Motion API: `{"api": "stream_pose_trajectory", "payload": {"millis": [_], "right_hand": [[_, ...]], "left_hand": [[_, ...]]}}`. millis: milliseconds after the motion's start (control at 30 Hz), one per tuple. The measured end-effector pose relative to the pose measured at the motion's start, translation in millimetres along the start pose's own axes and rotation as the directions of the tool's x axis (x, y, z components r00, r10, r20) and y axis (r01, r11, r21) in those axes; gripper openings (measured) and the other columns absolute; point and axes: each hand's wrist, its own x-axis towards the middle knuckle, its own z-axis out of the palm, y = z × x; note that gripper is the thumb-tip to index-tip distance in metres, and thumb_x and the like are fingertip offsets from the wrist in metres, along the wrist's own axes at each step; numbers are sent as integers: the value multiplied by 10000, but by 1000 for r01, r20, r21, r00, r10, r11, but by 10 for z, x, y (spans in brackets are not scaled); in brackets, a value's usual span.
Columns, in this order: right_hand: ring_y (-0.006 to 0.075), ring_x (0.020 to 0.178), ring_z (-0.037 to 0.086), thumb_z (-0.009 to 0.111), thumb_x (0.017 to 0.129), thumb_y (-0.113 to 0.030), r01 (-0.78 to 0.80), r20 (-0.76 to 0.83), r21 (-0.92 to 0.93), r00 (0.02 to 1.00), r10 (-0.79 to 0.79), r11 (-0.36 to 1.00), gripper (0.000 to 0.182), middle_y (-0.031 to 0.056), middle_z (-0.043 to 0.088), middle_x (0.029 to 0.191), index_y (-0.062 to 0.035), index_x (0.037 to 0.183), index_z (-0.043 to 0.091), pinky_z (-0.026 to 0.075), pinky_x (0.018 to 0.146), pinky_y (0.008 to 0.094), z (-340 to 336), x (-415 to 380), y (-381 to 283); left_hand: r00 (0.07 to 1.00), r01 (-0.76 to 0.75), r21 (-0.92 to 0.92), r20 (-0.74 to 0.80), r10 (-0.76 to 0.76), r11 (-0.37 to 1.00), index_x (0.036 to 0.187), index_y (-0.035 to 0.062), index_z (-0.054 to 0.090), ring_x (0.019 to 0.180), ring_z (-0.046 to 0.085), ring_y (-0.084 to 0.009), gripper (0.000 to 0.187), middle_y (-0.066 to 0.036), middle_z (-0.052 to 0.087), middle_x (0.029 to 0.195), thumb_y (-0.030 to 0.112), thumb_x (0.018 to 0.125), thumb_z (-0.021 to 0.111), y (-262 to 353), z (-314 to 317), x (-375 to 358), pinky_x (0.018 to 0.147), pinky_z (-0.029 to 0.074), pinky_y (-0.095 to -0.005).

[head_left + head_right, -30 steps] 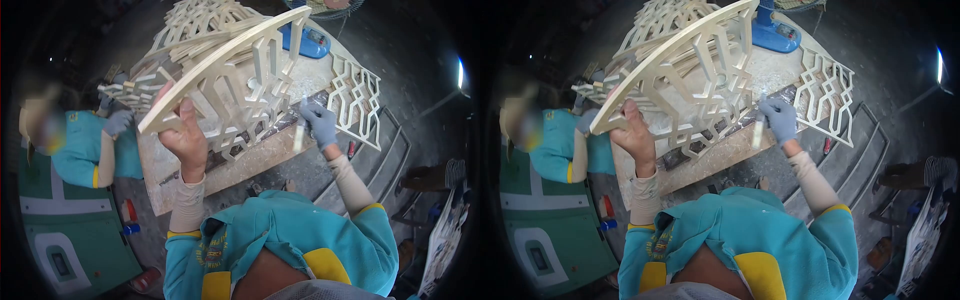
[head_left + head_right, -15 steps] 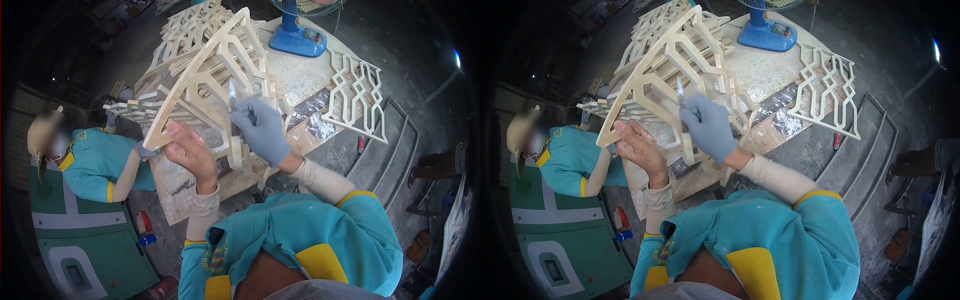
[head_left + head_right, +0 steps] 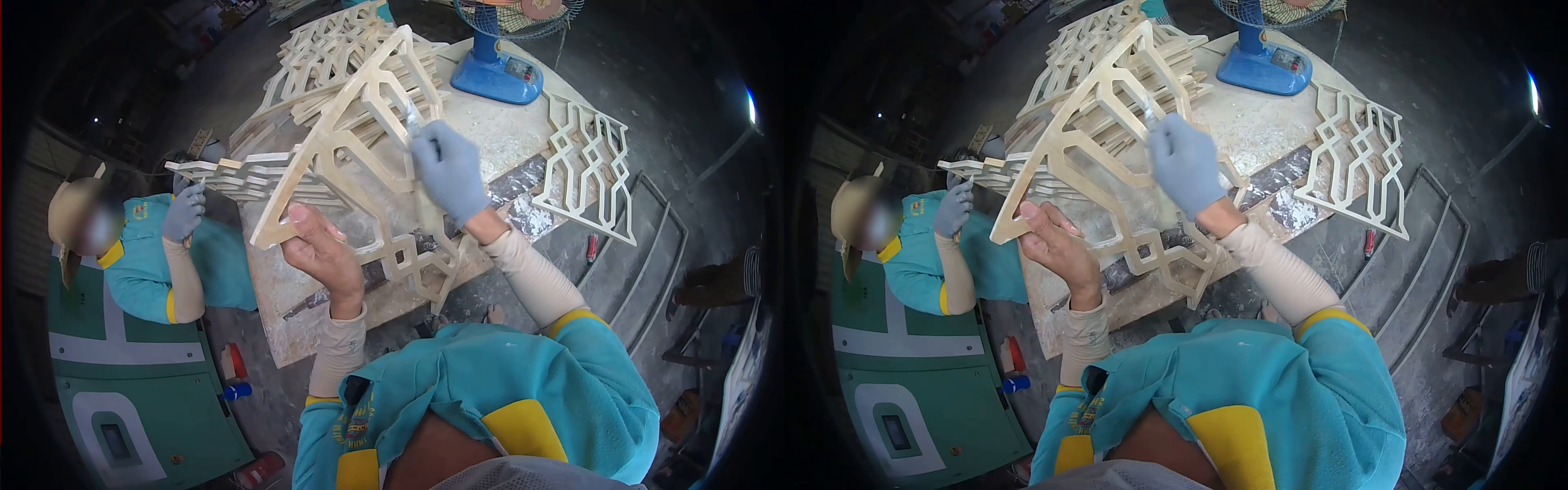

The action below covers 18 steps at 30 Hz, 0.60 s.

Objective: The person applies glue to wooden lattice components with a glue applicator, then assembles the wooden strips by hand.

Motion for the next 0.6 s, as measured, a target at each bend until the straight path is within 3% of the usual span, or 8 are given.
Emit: {"api": "stream_pose_trajectory", "payload": {"millis": [100,200,267,367,400,500,567,600], "right_hand": [[266,524,569,558,901,-153,26,37,48,999,-28,998,183,148,576,616,-22,774,557,450,534,372,104,-178,319],[249,513,553,569,899,-167,-98,92,52,991,93,994,206,141,566,606,-13,763,561,448,534,366,51,-282,584],[92,569,514,616,902,-185,-209,138,98,971,195,973,229,49,579,612,7,778,599,431,558,262,-53,-171,411],[99,557,507,612,909,-209,-35,126,139,992,17,990,271,51,566,595,8,748,593,431,548,267,123,15,-34],[107,528,518,598,917,-220,76,60,7,995,-76,997,295,49,558,573,5,727,593,439,529,274,233,46,106],[124,517,541,582,925,-211,-92,142,-84,984,103,992,294,79,549,566,9,731,592,448,522,308,161,-181,689],[141,533,579,590,915,-205,-107,242,-175,959,148,979,262,118,546,579,11,766,596,459,532,335,37,-346,571],[252,583,598,594,902,-183,-146,277,-27,949,148,989,193,156,582,644,-11,819,615,469,561,380,28,-443,287]], "left_hand": [[998,52,-16,-25,-52,999,707,70,401,517,344,-56,412,20,367,578,282,1060,409,-52,-13,30,480,255,-243],[993,86,-54,-74,-90,995,699,80,396,511,336,-52,414,23,362,574,282,1059,407,-194,-125,50,475,252,-237],[991,107,-63,-69,-112,992,710,80,399,509,331,-51,405,26,355,570,285,1059,408,-204,-135,63,472,250,-235],[991,121,-67,-44,-124,990,732,78,404,504,323,-48,388,30,343,564,289,1058,410,-157,-126,-5,467,245,-232],[996,88,-74,-24,-90,993,744,77,407,502,322,-46,380,31,338,561,291,1057,412,-147,-109,-2,465,243,-232],[994,87,-81,-63,-92,993,823,54,467,504,326,-41,335,31,342,567,289,1056,417,-237,-181,6,464,248,-229],[987,107,-85,-107,-116,991,867,42,493,507,330,-40,317,31,347,571,287,1055,419,-293,-191,34,466,254,-226],[981,131,-97,-133,-143,987,912,31,519,511,335,-40,307,30,351,574,285,1054,422,-319,-189,38,469,259,-222]]}}
